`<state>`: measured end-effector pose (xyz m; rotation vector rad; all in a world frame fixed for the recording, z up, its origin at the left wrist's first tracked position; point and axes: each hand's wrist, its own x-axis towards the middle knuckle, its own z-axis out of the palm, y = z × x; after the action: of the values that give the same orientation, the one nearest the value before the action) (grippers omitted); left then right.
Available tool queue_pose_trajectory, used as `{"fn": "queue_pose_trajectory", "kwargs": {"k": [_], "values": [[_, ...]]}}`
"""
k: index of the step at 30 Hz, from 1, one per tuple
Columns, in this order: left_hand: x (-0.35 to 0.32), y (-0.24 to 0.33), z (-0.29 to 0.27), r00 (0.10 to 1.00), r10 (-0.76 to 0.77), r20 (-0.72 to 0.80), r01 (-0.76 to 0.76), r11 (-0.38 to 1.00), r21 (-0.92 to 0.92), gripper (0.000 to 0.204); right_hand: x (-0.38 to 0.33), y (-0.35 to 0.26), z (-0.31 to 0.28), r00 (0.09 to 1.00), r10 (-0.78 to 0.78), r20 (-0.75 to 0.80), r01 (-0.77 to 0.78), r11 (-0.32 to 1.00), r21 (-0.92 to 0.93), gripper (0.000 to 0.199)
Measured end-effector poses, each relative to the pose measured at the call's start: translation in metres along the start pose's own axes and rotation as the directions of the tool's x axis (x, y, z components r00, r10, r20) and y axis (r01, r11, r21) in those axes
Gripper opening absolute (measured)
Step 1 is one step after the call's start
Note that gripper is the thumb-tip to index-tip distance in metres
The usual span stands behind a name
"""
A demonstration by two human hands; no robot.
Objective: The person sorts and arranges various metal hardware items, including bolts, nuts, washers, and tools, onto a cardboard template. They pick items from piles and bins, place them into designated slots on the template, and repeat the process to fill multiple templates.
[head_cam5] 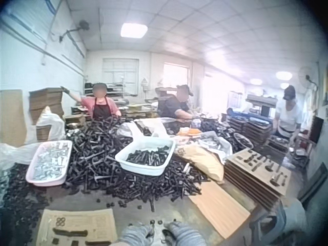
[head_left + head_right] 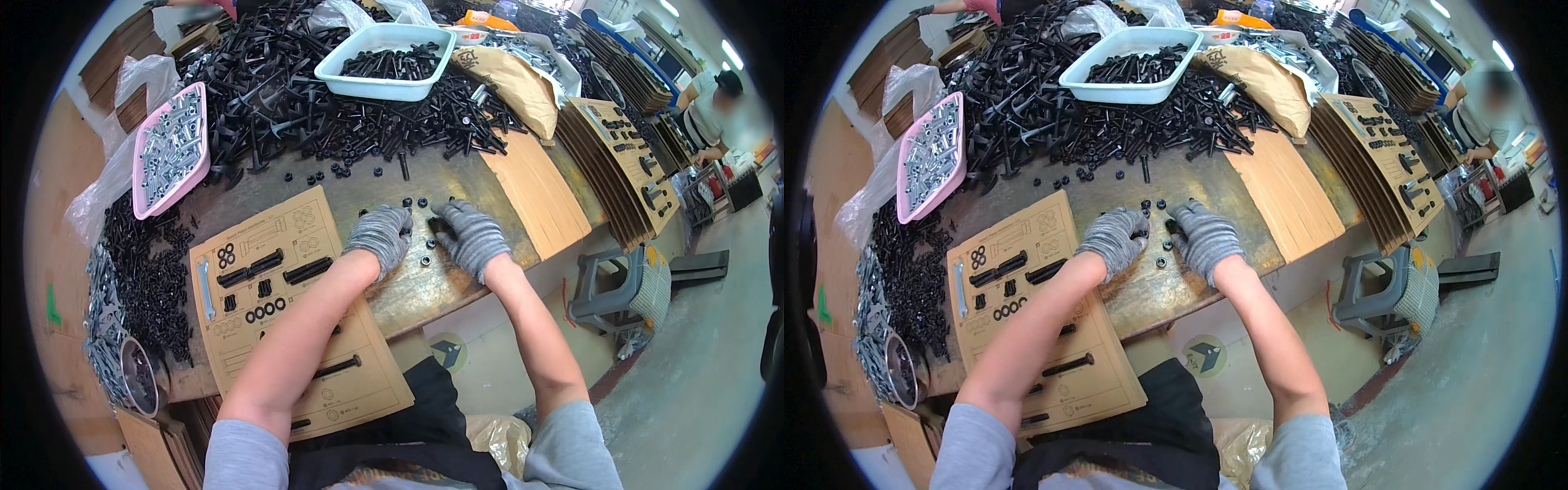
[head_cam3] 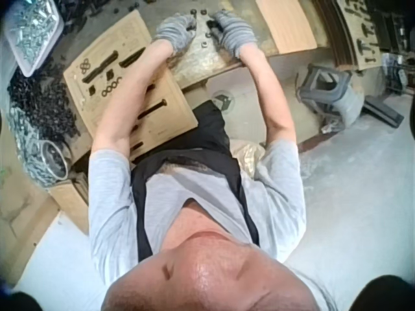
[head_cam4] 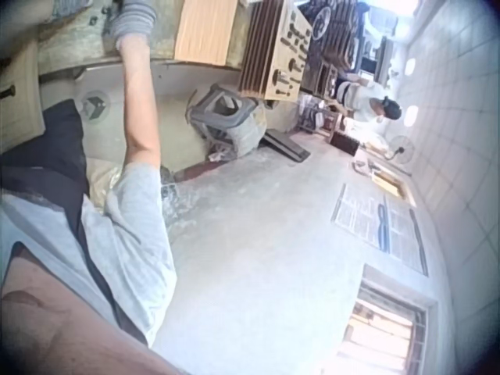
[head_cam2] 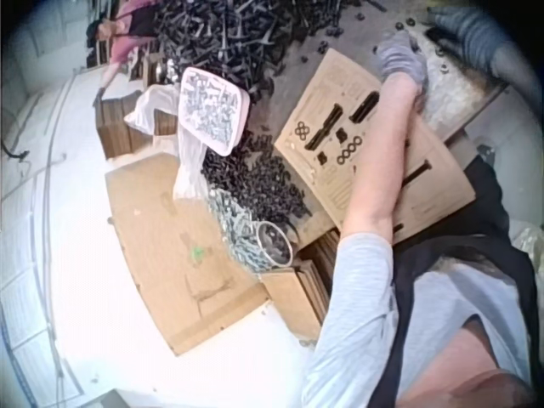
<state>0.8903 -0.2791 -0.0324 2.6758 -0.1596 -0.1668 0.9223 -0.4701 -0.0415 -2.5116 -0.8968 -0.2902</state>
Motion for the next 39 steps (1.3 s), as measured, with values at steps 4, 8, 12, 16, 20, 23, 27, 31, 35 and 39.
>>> {"fn": "queue_pose_trajectory", "kwargs": {"k": [4, 8, 12, 16, 20, 23, 27, 31, 35, 39], "values": [[-0.002, 0.004, 0.003, 0.998, -0.054, -0.023, 0.055, 0.998, 0.025, 0.025, 0.017, -0.001, 0.000, 0.972, 0.046, 0.231, -0.009, 0.987, -0.158, 0.018], [-0.004, 0.005, 0.003, 0.998, -0.038, -0.048, 0.040, 0.998, 0.043, 0.022, 0.012, 0.003, -0.002, 0.949, -0.005, 0.316, 0.097, 0.955, -0.279, 0.019], [-0.002, 0.009, 0.002, 0.998, -0.057, -0.004, 0.057, 0.996, 0.067, 0.024, -0.010, 0.005, -0.004, 0.978, -0.129, 0.163, 0.152, 0.980, -0.132, 0.016], [-0.007, 0.006, -0.004, 0.999, -0.035, -0.011, 0.036, 0.993, 0.109, 0.023, 0.004, -0.007, -0.011, 0.928, -0.215, 0.303, 0.243, 0.968, -0.057, 0.023], [-0.031, -0.001, -0.042, 0.990, -0.009, -0.140, 0.006, 1.000, -0.022, 0.022, 0.011, -0.007, -0.017, 0.833, -0.247, 0.496, 0.304, 0.952, -0.036, 0.020], [-0.050, -0.054, -0.075, 0.969, -0.045, -0.243, 0.037, 0.999, -0.038, 0.022, 0.008, -0.005, -0.018, 0.837, -0.270, 0.476, 0.289, 0.957, 0.035, 0.018], [-0.066, -0.112, -0.104, 0.935, -0.252, -0.251, 0.260, 0.966, 0.002, 0.024, 0.015, -0.021, -0.021, 0.811, -0.280, 0.515, 0.257, 0.959, 0.117, 0.016], [-0.057, -0.119, -0.097, 0.937, -0.297, -0.186, 0.311, 0.949, 0.046, 0.026, 0.018, -0.024, -0.014, 0.819, -0.309, 0.483, 0.278, 0.951, 0.138, 0.014], [-0.051, -0.114, -0.098, 0.948, -0.314, -0.056, 0.318, 0.945, 0.077, 0.035, 0.034, -0.049, -0.010, 0.913, 0.003, 0.407, -0.076, 0.984, 0.164, 0.015], [-0.055, -0.140, -0.106, 0.987, -0.146, 0.065, 0.143, 0.988, 0.051, 0.042, 0.079, -0.099, 0.026, 0.936, 0.053, 0.347, -0.164, 0.940, 0.300, 0.021]]}}
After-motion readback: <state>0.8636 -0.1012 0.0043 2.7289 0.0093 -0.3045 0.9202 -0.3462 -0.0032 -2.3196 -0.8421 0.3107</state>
